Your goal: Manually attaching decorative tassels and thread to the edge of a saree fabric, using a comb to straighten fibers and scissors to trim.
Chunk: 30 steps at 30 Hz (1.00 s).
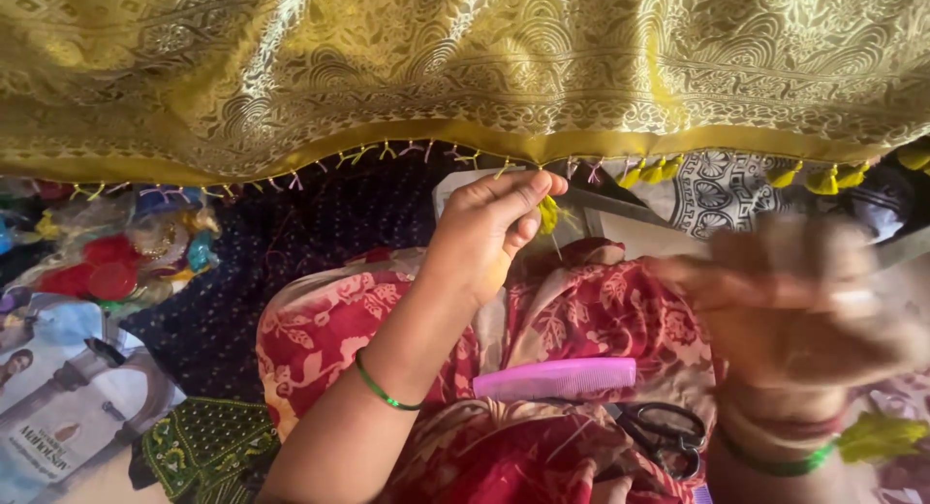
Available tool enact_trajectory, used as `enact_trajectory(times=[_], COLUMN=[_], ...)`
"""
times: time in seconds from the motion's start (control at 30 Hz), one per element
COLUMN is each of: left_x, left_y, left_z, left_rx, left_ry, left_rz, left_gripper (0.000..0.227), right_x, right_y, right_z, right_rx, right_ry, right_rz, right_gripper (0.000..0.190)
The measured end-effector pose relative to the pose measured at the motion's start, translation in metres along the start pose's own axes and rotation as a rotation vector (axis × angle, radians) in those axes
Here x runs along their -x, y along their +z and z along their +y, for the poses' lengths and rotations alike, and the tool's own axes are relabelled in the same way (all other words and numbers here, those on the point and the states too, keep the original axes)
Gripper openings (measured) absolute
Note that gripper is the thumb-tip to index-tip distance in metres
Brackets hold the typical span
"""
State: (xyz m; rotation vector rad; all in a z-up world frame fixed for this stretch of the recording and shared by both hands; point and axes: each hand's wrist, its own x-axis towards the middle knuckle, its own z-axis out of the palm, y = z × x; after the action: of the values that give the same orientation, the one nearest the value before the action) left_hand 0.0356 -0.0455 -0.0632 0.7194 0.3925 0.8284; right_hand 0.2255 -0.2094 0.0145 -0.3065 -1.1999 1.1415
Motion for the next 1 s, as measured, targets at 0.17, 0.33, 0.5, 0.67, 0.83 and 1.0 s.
enact_trajectory(times=[0.17,0.33,0.5,0.67,0.83,1.0], left_x=[0.010,0.013,0.006,0.011,0.009,0.005], left_y=[0.007,0.011,0.002,0.005,0.001,-0.003], left_z=[0.013,0.014,0.003,0.018,0.017,0.012], left_rx=[-0.136,-0.176,-0.084,-0.063,-0.065,-0.142], left_ry=[-0.019,-0.062,-0.021,-0.070,-0.068,0.007], left_rz=[0.029,0.005,-0.033,0.010,0.004,-0.008], left_gripper=[0.019,0.019,0.020,0.017,0.018,0.019], right_x=[0.009,-0.031,-0.052,-0.012,0.011,0.017], right_y=[-0.002,0.054,0.062,0.033,0.027,0.021], right_z=[-0.002,0.028,0.046,0.043,0.044,0.034], right_rx=[0.053,0.878,1.301,1.227,0.989,0.410], right_ry=[-0.116,0.129,0.086,0.320,0.471,0.438], right_rz=[0.078,0.186,-0.085,0.020,0.239,0.329], right_gripper=[0.014,0.030,0.048,0.057,0.055,0.047])
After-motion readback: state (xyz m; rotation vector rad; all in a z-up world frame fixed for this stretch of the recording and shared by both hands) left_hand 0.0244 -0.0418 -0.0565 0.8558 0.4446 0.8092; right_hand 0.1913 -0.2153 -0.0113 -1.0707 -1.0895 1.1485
